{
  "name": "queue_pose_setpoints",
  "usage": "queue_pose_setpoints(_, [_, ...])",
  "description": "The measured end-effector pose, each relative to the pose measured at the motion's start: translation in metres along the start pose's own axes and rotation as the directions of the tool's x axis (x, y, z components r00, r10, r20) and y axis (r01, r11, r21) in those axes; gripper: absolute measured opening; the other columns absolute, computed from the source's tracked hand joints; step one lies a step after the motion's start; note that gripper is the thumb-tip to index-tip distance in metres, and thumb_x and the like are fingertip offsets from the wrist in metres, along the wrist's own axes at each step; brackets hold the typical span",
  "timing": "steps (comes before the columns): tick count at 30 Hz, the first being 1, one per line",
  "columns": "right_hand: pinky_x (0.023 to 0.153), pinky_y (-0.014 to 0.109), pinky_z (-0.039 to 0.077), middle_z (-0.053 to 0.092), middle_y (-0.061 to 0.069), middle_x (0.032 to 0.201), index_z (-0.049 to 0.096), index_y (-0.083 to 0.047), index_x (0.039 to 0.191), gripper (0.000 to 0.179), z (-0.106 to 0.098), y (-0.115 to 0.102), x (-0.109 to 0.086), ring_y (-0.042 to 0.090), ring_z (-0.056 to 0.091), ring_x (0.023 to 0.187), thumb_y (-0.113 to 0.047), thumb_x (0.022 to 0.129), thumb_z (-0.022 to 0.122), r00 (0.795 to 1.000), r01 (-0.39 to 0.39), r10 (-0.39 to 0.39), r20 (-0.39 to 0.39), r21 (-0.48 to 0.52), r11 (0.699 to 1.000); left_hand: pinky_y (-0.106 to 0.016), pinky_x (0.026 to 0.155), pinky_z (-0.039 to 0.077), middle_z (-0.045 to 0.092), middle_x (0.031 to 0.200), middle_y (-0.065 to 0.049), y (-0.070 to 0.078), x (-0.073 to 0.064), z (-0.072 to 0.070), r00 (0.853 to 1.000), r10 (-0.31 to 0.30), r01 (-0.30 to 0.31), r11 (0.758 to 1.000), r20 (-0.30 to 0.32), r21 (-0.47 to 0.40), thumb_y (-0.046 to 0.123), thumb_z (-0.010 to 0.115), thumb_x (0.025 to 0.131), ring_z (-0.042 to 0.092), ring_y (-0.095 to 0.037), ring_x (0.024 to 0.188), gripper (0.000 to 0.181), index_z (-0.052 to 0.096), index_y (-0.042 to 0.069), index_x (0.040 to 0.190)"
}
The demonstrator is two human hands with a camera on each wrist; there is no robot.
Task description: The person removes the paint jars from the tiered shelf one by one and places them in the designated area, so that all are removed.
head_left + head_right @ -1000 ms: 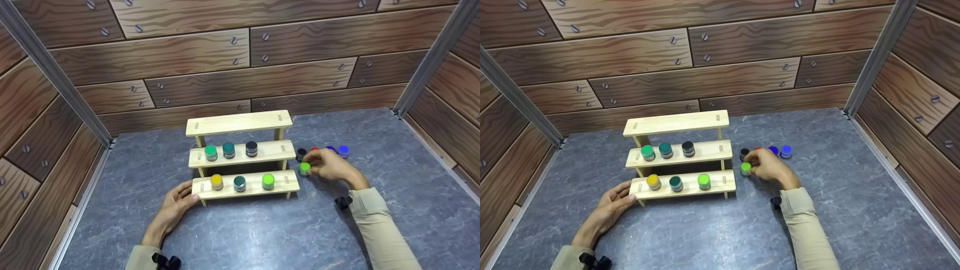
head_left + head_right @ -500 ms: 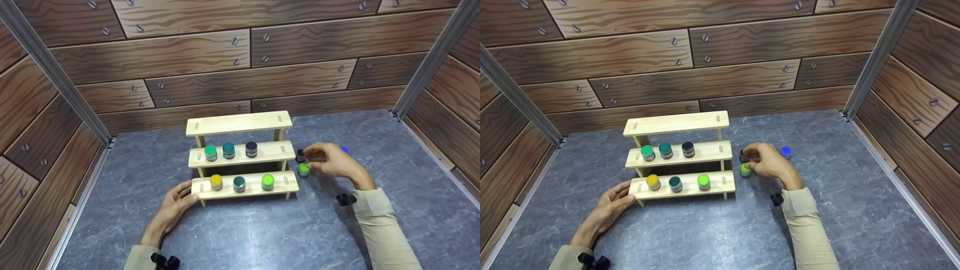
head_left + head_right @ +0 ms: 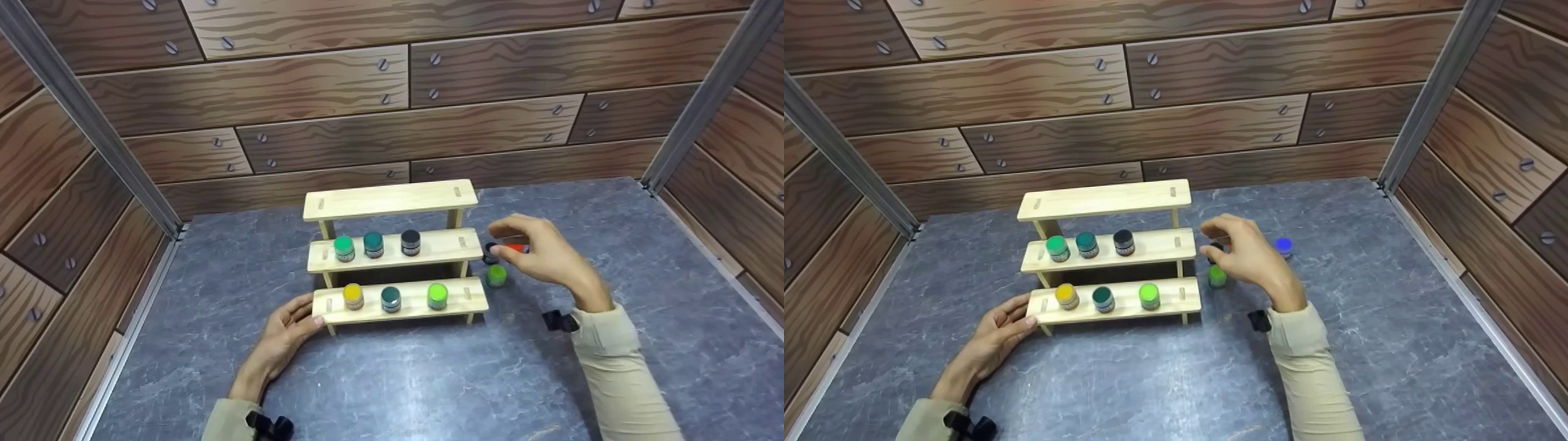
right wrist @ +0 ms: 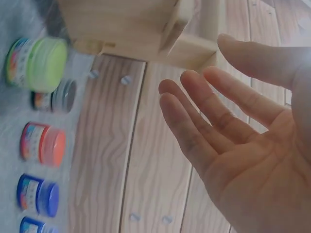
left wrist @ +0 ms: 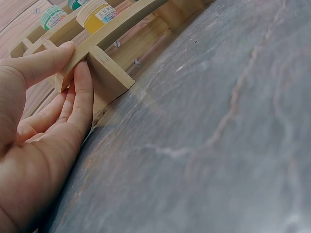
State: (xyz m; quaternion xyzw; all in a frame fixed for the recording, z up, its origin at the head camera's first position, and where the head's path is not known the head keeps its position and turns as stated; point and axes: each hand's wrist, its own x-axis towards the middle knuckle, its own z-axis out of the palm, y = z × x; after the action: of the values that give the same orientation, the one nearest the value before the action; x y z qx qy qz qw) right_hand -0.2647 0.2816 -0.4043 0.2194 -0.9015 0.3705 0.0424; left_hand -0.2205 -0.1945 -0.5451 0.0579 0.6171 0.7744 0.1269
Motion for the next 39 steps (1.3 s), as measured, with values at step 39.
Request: queue_pose_setpoints(39, [0.108, 0.041, 0.059, 0.070, 0.021, 0.128, 0.068, 0.004, 0.133, 0.042, 0.100, -0.057, 0.067, 0.035, 0.071, 0.118, -0.008, 0.095, 0.081, 0.999, 0.042, -0.034, -0.035, 0.276, 0.960, -0.029, 0.109, 0.056, 0.046, 0.155, -0.032, -0.002, 0.000, 0.000, 1.000, 0.009, -0.010, 1.000, -0.020, -0.029, -0.003, 0.069, 0.097, 0.065, -0.021, 0.125, 0.074, 0.031, -0.014, 0.159])
